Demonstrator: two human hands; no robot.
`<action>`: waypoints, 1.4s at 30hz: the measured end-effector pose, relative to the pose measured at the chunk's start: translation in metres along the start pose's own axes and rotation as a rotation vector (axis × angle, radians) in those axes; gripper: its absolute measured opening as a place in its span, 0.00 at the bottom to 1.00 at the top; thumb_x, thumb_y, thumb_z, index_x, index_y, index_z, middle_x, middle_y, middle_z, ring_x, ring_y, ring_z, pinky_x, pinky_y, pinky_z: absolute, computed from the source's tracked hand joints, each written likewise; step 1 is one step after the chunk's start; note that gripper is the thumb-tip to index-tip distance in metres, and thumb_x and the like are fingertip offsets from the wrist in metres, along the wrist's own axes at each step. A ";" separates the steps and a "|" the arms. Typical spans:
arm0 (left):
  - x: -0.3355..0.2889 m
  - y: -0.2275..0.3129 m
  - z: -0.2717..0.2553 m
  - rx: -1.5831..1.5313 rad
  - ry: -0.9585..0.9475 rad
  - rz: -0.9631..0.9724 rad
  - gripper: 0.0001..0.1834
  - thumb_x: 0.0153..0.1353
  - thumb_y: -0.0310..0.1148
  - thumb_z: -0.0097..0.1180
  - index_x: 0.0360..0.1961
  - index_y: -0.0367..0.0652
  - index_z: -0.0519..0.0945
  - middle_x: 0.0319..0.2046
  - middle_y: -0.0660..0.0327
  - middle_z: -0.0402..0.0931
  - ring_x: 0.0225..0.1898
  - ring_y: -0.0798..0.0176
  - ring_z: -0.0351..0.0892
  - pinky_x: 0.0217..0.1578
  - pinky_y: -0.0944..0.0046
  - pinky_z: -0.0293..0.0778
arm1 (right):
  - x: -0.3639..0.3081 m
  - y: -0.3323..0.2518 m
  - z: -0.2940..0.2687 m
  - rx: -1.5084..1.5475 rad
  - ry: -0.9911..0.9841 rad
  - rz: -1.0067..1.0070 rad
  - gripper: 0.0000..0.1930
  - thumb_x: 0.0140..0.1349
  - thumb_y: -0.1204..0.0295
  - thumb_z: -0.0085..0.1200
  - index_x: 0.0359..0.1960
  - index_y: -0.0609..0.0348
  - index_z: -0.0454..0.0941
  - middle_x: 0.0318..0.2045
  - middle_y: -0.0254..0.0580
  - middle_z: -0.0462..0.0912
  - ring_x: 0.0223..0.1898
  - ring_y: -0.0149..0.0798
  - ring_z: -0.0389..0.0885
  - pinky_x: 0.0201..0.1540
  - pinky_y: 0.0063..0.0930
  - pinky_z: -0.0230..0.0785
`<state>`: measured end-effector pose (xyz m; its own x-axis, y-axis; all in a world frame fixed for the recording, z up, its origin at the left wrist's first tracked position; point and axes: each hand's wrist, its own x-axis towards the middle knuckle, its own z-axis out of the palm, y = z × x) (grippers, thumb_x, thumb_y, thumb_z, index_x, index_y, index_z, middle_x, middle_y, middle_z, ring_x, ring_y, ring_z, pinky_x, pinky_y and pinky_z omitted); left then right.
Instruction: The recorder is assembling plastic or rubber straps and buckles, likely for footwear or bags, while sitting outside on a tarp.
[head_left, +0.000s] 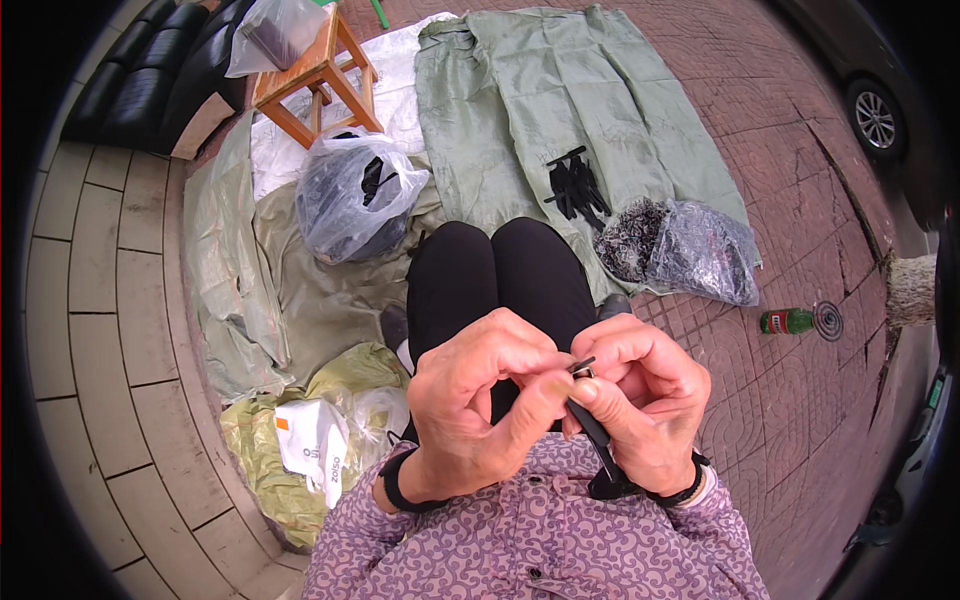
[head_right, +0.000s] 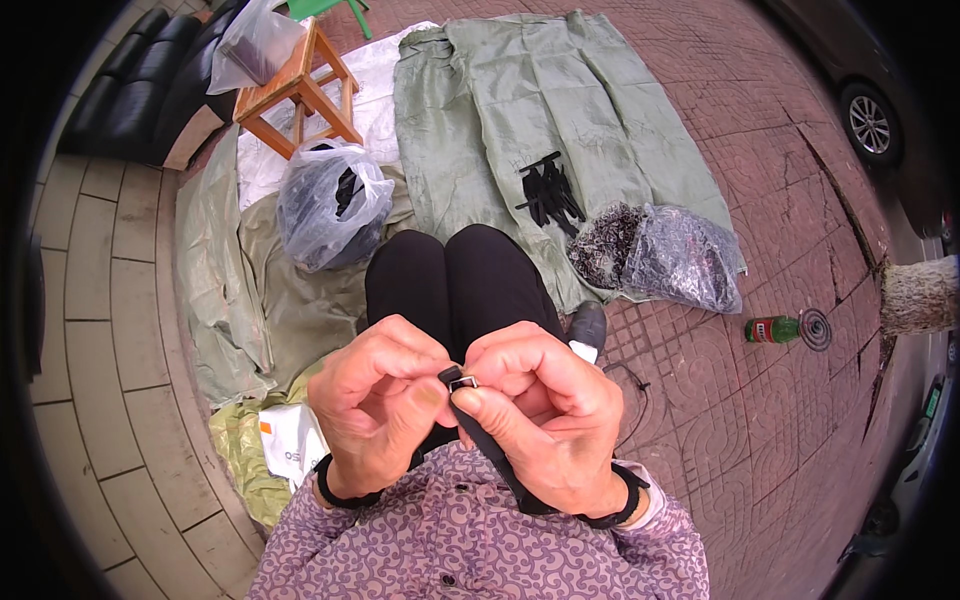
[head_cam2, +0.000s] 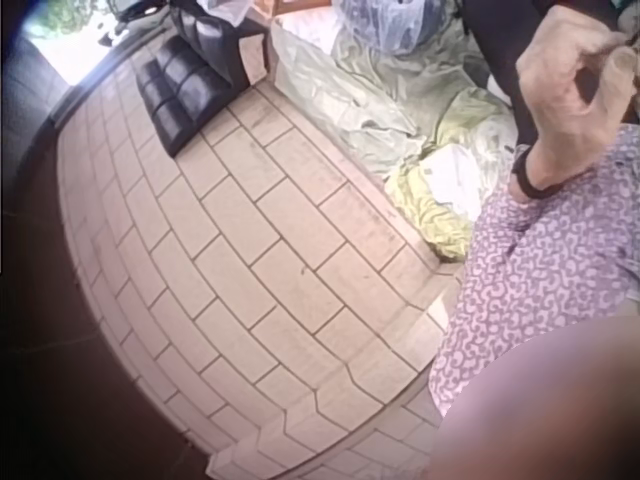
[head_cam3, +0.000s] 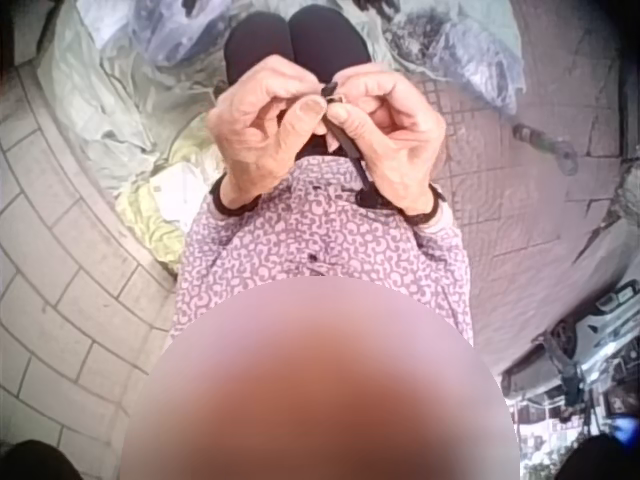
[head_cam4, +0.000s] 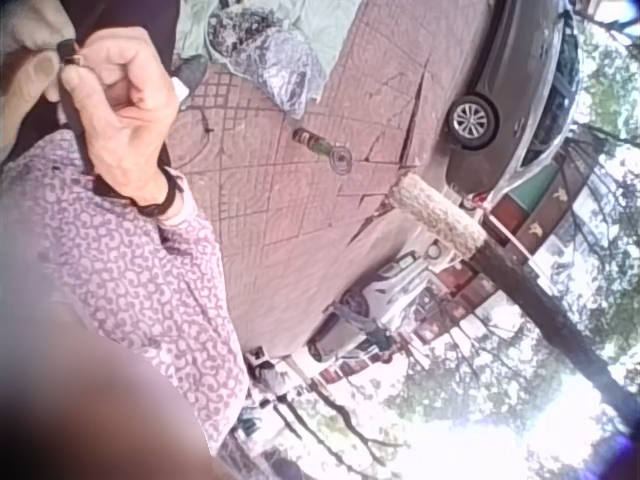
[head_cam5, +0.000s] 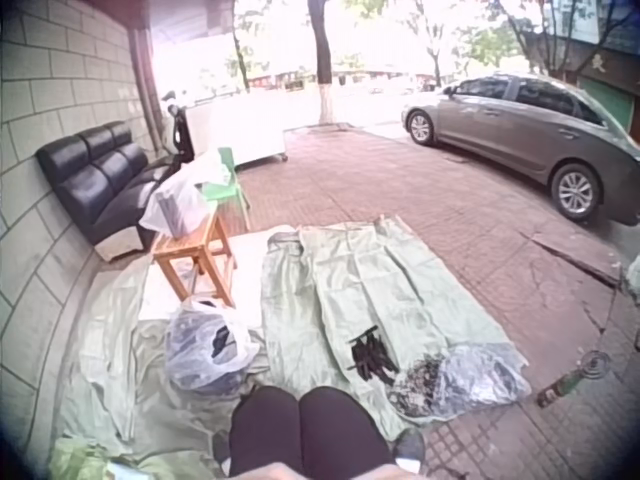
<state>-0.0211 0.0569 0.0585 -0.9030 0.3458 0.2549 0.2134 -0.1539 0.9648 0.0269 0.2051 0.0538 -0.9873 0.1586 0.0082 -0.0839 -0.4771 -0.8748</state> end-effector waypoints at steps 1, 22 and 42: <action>-0.002 -0.002 0.001 0.000 0.001 0.000 0.04 0.61 0.19 0.61 0.34 0.28 0.78 0.32 0.51 0.77 0.25 0.69 0.81 0.23 0.72 0.78 | 0.000 0.002 -0.001 -0.009 -0.005 -0.015 0.06 0.59 0.86 0.61 0.36 0.71 0.77 0.40 0.48 0.79 0.30 0.25 0.78 0.32 0.18 0.71; -0.012 -0.032 -0.014 -0.263 -0.064 -0.130 0.13 0.57 0.16 0.65 0.41 0.31 0.75 0.42 0.50 0.73 0.41 0.64 0.77 0.37 0.66 0.82 | 0.015 0.024 -0.015 -0.187 -0.076 -0.149 0.08 0.56 0.83 0.65 0.37 0.68 0.81 0.38 0.46 0.79 0.33 0.29 0.77 0.34 0.19 0.69; -0.020 -0.012 -0.009 0.371 0.033 -0.020 0.07 0.57 0.19 0.65 0.32 0.33 0.77 0.27 0.57 0.77 0.25 0.67 0.80 0.26 0.67 0.75 | 0.002 0.012 -0.006 -0.155 -0.060 0.093 0.03 0.63 0.80 0.58 0.36 0.67 0.83 0.38 0.37 0.81 0.31 0.27 0.79 0.32 0.18 0.70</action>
<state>-0.0086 0.0435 0.0412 -0.9185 0.3146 0.2395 0.3109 0.2004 0.9291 0.0247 0.2052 0.0405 -0.9965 0.0659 -0.0518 0.0258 -0.3476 -0.9373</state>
